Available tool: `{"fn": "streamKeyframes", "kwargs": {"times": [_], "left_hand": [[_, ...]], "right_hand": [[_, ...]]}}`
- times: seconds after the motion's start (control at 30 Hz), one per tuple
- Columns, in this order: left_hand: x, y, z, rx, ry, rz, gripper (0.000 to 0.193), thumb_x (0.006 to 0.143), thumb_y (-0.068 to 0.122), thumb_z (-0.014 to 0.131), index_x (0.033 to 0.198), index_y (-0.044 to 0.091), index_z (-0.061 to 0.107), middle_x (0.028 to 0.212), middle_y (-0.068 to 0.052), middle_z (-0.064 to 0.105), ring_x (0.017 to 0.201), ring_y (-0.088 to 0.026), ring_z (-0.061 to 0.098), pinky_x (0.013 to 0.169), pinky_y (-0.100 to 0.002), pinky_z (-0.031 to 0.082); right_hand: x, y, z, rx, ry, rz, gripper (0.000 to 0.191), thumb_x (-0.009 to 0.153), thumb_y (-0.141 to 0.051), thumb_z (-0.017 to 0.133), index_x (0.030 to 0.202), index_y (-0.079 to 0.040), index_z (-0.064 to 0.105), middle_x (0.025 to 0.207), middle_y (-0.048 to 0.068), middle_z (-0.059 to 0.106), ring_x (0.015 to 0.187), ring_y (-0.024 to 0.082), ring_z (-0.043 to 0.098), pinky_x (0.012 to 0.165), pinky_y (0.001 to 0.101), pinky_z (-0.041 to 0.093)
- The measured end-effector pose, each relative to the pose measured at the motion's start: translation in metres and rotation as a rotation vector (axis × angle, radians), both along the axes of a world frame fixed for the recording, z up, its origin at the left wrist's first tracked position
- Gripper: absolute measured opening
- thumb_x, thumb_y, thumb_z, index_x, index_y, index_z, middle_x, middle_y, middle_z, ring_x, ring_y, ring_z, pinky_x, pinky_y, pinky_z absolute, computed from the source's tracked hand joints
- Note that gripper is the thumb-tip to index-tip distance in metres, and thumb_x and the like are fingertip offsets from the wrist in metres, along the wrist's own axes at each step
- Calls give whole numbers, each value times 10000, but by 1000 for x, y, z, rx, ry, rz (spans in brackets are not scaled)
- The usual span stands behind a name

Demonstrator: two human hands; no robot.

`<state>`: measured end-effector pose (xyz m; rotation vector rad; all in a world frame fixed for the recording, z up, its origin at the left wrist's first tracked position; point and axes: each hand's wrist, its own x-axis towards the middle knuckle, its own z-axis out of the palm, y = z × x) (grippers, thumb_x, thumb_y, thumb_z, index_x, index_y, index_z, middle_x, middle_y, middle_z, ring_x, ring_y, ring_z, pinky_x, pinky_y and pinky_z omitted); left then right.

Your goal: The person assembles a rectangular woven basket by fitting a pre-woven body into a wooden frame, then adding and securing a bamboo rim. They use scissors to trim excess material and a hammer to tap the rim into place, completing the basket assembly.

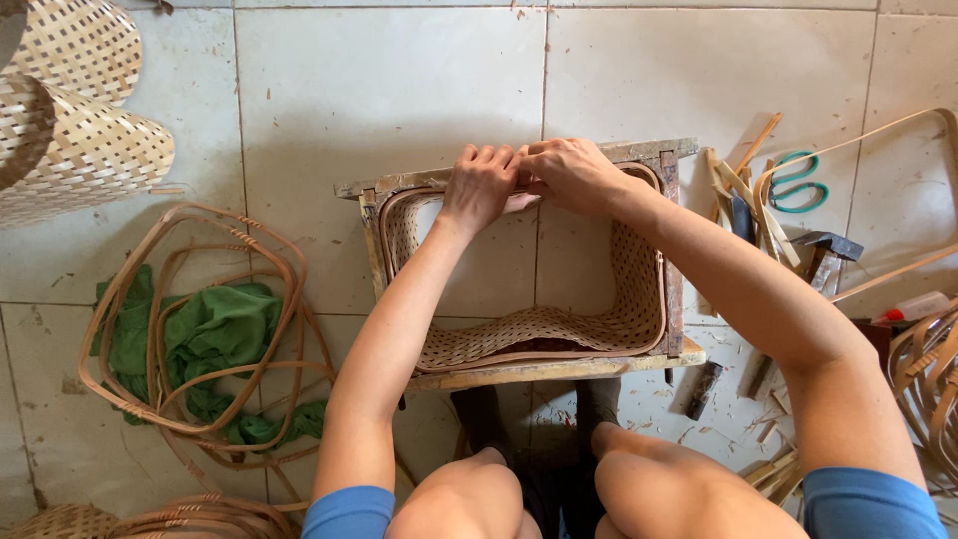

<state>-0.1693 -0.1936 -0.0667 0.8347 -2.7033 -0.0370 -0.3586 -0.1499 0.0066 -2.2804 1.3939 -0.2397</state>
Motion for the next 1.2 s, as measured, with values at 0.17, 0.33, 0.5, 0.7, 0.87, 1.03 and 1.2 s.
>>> {"fn": "streamKeyframes", "kwargs": {"times": [0.17, 0.33, 0.5, 0.7, 0.87, 1.03, 1.2], "left_hand": [[2, 0, -1, 17, -1, -22, 306, 975, 269, 691, 1216, 82, 716, 946, -44, 742, 786, -164, 702, 639, -319, 553], [-2, -2, 0, -129, -89, -32, 342, 1015, 166, 721, 1346, 125, 642, 976, -37, 732, 799, -156, 717, 646, -273, 590], [-1, 2, 5, 1, -22, -74, 763, 775, 603, 797, 1275, 57, 616, 904, -101, 727, 738, -208, 720, 613, -314, 613], [2, 3, 7, -44, -44, -105, 763, 792, 576, 833, 1287, 46, 597, 877, -106, 706, 736, -202, 707, 621, -307, 605], [5, 5, 10, -62, -88, -78, 644, 803, 419, 875, 1262, 68, 590, 855, -56, 657, 761, -191, 693, 669, -318, 590], [8, 5, 11, -53, -79, -100, 696, 760, 421, 877, 1279, 60, 585, 877, -55, 653, 765, -200, 686, 680, -329, 582], [7, 4, 8, -85, -76, -77, 692, 752, 424, 869, 1277, 80, 577, 909, -48, 658, 806, -203, 697, 709, -331, 592]], "right_hand": [[5, 7, 7, -54, 27, -35, 208, 970, -260, 695, 1014, -59, 725, 989, 87, 724, 839, 229, 696, 729, 398, 595], [27, 57, -14, 42, 225, -46, 390, 1013, -425, 664, 1125, -52, 680, 1079, 124, 712, 807, 213, 705, 642, 372, 620], [42, 55, -56, 728, -86, -45, 543, 983, -450, 551, 1460, -191, 537, 1465, 85, 572, 1337, 305, 534, 1129, 467, 408], [43, 34, -63, 704, -410, -310, 560, 1061, -502, 433, 1499, -155, 463, 1507, 128, 499, 1420, 304, 439, 1180, 429, 352], [34, 17, -57, 706, -171, -72, 500, 1019, -455, 509, 1418, -172, 608, 1452, 76, 630, 1363, 245, 564, 1193, 388, 419], [28, 3, -63, 786, -142, 64, 479, 997, -437, 525, 1413, -204, 573, 1467, 20, 574, 1350, 213, 517, 1149, 401, 374], [44, 36, -78, 660, -237, -234, 397, 1019, -433, 516, 1230, -137, 676, 1254, 100, 677, 1168, 276, 620, 1028, 435, 466]]}}
